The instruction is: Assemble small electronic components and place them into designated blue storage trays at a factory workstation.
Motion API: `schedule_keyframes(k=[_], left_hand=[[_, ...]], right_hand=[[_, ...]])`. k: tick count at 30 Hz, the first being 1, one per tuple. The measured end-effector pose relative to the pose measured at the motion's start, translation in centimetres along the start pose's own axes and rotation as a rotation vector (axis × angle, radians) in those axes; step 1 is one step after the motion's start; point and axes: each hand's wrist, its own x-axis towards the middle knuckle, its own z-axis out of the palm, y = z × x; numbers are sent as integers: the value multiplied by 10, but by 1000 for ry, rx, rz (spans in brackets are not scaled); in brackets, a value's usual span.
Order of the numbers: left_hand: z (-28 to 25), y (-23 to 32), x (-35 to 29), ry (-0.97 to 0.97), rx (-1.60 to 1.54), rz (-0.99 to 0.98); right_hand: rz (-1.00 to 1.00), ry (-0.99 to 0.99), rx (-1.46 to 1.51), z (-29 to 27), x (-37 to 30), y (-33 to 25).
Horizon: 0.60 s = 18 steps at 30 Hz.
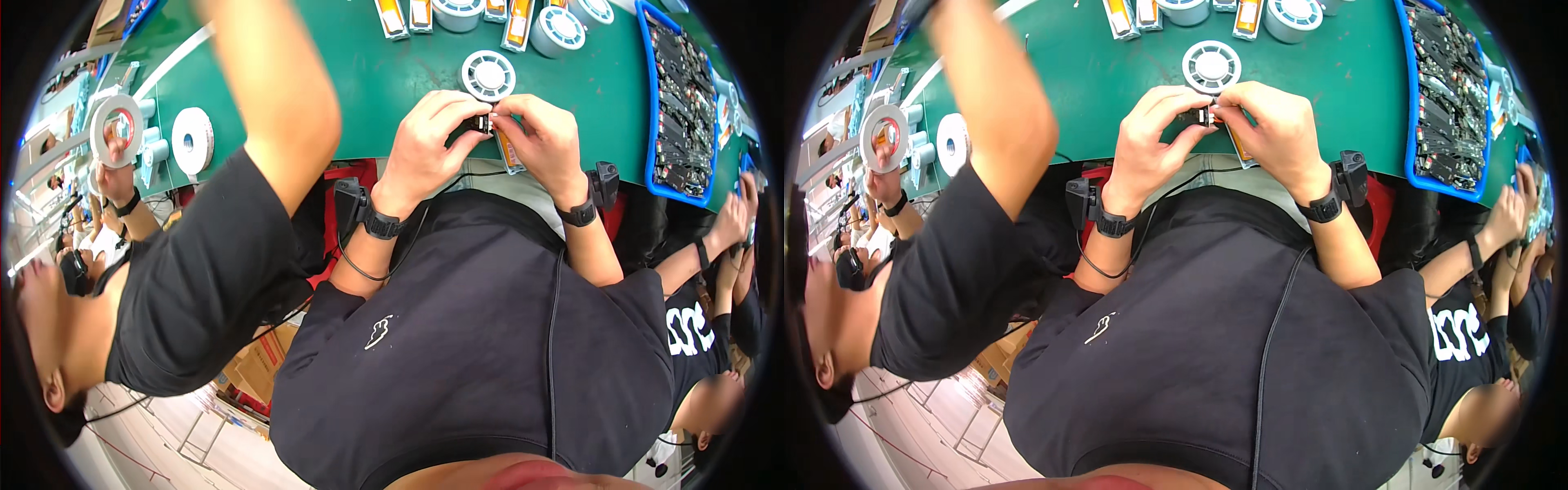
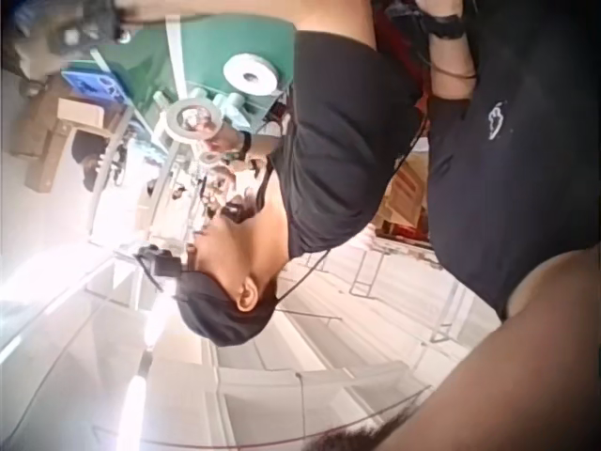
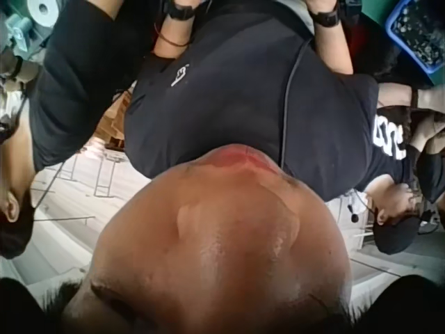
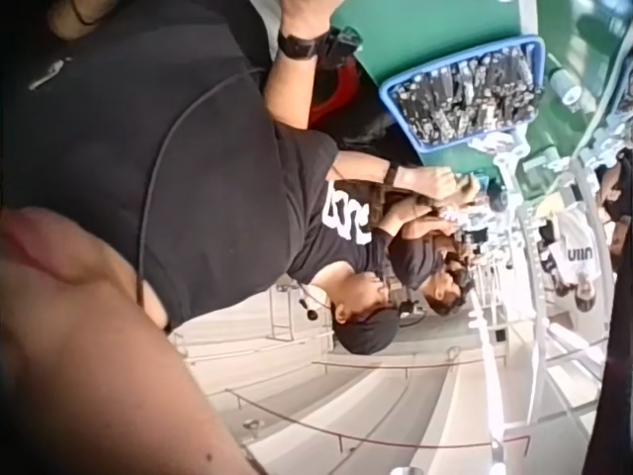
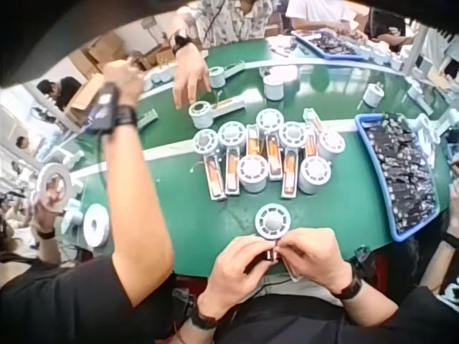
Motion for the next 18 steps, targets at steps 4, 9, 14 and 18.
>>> schedule_keyframes(k=[4, 9, 14, 18], left_hand=[[-1, 9, 3, -50, -79, -88], [4, 12, -2, -79, -240, -273], [6, 4, 0, -82, -433, -369], [10, 2, -3, -59, -564, -421]], right_hand=[[-160, 89, -132, 0, 3, 0], [-135, 111, -94, 0, -1, 1], [-107, 68, -19, 0, 7, 0], [-223, 91, -84, -1, 9, 5]])
